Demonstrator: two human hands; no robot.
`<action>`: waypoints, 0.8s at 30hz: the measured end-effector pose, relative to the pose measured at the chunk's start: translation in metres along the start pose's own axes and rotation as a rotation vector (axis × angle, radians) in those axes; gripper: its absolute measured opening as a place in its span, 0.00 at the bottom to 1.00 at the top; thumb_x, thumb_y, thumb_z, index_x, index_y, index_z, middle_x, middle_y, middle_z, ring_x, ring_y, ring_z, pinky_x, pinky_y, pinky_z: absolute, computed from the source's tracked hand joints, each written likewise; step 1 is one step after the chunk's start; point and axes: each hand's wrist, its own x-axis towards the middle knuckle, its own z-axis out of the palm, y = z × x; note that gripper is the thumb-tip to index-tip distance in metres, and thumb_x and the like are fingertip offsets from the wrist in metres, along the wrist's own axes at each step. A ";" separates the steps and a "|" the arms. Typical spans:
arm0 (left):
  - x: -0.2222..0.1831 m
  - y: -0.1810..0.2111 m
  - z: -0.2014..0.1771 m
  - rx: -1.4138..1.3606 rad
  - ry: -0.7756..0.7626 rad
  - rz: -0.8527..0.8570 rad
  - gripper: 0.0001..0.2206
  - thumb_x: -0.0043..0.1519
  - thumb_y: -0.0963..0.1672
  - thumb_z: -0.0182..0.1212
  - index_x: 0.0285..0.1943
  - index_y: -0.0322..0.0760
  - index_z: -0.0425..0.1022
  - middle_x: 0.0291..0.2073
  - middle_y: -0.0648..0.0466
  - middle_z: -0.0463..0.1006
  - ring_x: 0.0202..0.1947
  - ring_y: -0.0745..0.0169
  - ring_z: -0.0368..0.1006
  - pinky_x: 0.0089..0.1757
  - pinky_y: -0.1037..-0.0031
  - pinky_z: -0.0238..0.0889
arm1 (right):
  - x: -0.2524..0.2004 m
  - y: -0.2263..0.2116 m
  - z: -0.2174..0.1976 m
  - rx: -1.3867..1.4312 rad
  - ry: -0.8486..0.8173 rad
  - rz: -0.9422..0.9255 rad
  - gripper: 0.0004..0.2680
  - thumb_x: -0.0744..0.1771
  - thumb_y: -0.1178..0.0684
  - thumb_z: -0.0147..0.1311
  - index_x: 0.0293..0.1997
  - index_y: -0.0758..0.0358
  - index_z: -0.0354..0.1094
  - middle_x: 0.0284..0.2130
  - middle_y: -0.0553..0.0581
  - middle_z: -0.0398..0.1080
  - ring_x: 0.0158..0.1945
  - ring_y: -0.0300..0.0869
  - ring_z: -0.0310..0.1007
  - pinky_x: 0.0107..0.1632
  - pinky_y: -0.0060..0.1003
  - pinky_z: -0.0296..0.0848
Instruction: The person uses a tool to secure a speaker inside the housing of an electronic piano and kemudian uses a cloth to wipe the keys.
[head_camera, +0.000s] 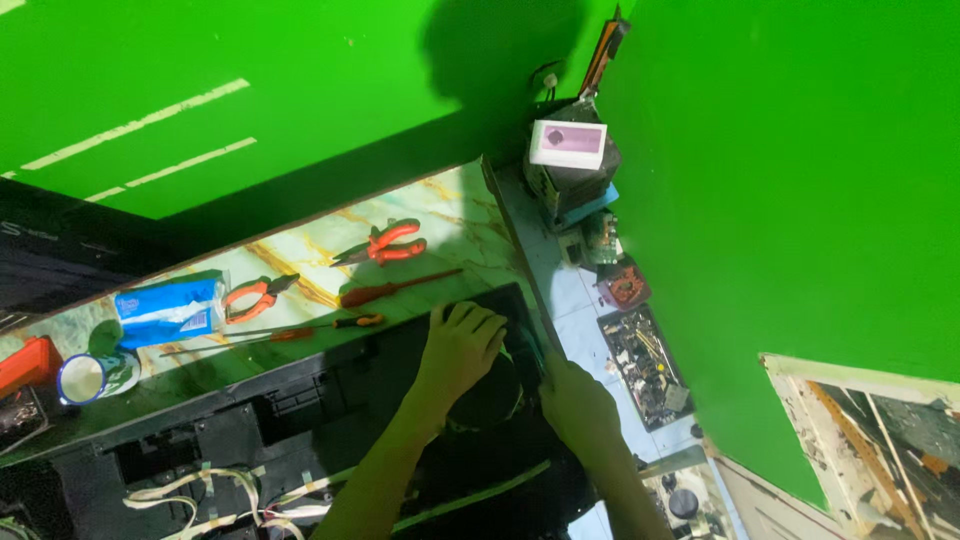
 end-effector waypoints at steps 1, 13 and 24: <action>-0.002 0.002 -0.001 0.000 0.016 0.001 0.08 0.59 0.45 0.66 0.45 0.42 0.81 0.44 0.58 0.79 0.51 0.55 0.72 0.57 0.50 0.54 | -0.007 0.000 -0.002 0.013 -0.039 0.032 0.09 0.66 0.50 0.51 0.48 0.58 0.64 0.35 0.65 0.75 0.36 0.62 0.77 0.38 0.56 0.74; -0.052 0.038 -0.010 -0.065 -0.014 0.007 0.14 0.58 0.44 0.66 0.53 0.39 0.80 0.61 0.51 0.73 0.70 0.48 0.61 0.65 0.35 0.41 | -0.069 0.004 0.026 0.170 -0.251 0.300 0.12 0.66 0.49 0.51 0.50 0.58 0.54 0.28 0.69 0.76 0.32 0.62 0.79 0.36 0.56 0.77; -0.108 0.066 -0.009 -0.119 0.038 -0.091 0.14 0.60 0.42 0.66 0.55 0.37 0.78 0.60 0.50 0.74 0.67 0.45 0.64 0.65 0.42 0.49 | -0.096 0.015 0.057 0.231 -0.106 0.020 0.11 0.66 0.51 0.52 0.47 0.65 0.57 0.34 0.69 0.74 0.34 0.68 0.75 0.35 0.60 0.72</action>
